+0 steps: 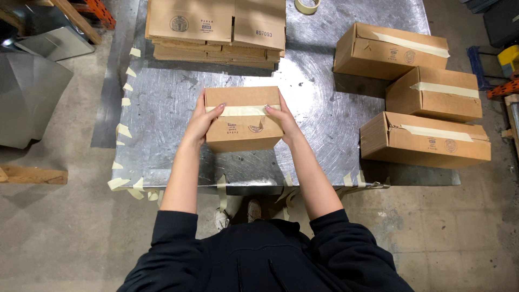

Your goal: The person folds and tapes several cardboard boxes by hand on a metal table, placing each completed box to the side.

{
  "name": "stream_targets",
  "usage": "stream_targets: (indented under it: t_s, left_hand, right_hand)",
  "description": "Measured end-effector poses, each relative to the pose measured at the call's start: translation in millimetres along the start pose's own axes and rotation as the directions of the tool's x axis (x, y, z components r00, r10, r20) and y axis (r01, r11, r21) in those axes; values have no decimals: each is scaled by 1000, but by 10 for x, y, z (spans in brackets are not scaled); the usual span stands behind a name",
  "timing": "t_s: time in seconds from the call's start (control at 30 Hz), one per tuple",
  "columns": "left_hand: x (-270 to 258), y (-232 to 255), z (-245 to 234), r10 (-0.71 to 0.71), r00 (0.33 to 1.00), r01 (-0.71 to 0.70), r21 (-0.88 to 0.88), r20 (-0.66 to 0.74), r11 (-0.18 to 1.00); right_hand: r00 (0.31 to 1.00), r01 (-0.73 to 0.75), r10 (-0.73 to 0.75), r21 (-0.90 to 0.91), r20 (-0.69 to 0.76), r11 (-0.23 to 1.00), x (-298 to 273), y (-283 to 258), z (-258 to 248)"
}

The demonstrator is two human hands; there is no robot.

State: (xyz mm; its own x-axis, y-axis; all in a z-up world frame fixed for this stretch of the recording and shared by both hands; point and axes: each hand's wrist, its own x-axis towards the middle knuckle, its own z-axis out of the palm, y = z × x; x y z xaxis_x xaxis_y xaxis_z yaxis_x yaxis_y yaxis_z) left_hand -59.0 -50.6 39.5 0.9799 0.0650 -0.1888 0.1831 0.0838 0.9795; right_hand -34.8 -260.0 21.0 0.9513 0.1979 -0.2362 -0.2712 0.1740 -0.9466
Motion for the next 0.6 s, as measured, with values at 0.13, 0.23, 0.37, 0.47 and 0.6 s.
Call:
stream_targets:
  t_s: [0.13,0.23,0.37,0.47,0.6]
  left_hand:
    - [-162,132,34,-104,994,104,-326,18,940]
    - [-148,70,27,-105,994,102,-365,13,926]
    - [-285,378,120,-112,994,103,-332,-6,938]
    - [-23,-168,-108,-40,996,24,-206,-76,978]
    - [-184,-400,-213,4,988,-10,-43,-152,999]
  right_hand:
    - [995,-89,96,190,-32,978,134,234,-109]
    - [991,-118,131,235,-37,965,272,472,-236]
    - [990,-121,136,256,-41,959,152,232,-123]
    - [990,-32,30,-13,-136,999,8,106,-160]
    - [976,43,-103,-295,-192,954,-377,140,-290]
